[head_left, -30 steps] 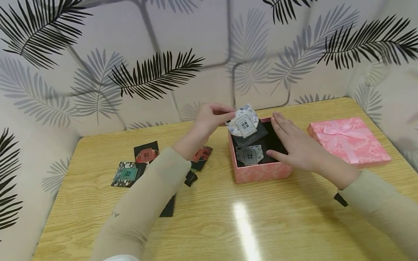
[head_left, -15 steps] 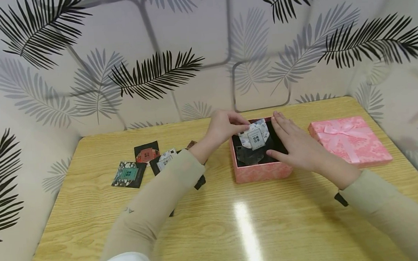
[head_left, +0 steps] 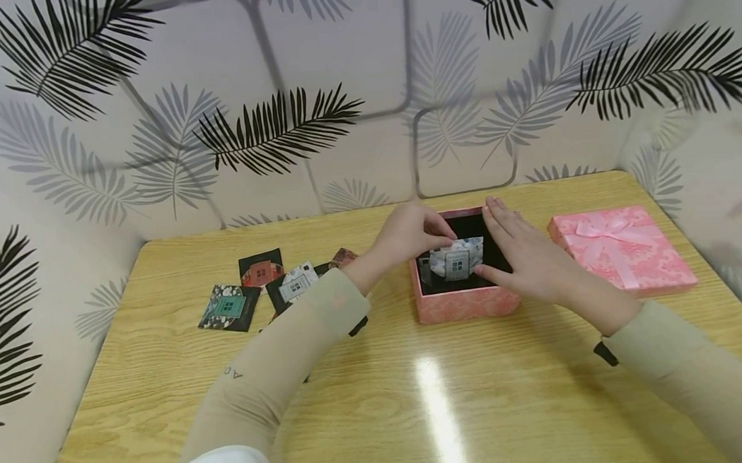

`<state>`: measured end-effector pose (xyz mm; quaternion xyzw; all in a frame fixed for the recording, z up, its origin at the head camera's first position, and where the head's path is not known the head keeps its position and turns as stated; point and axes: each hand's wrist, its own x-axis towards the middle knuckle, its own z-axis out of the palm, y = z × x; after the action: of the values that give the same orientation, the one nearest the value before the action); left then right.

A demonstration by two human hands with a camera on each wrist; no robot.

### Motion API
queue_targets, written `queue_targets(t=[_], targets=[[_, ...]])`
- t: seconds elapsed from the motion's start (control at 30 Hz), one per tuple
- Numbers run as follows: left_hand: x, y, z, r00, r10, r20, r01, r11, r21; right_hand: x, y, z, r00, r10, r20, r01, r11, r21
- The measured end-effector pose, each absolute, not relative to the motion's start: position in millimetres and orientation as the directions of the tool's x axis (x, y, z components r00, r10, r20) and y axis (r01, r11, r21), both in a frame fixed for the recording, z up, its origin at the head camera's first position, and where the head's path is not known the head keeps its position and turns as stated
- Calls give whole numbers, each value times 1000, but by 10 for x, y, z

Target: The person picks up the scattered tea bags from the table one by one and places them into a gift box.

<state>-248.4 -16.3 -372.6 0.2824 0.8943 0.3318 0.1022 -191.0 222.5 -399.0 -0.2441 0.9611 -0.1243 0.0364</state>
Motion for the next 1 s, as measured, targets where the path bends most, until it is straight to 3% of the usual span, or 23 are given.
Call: queue_targets(t=[0.67,1.0], targets=[[-2443,-145,-3724,-791,611,-27,509,682,526,-1881,2213,-3955,-886,-464,-22,-443,858,-262],[-2437,-140,-3717,-805,593,-25,514,718,470,-1882,2215,-3972,-884,-468,-14,-449,855,-261]])
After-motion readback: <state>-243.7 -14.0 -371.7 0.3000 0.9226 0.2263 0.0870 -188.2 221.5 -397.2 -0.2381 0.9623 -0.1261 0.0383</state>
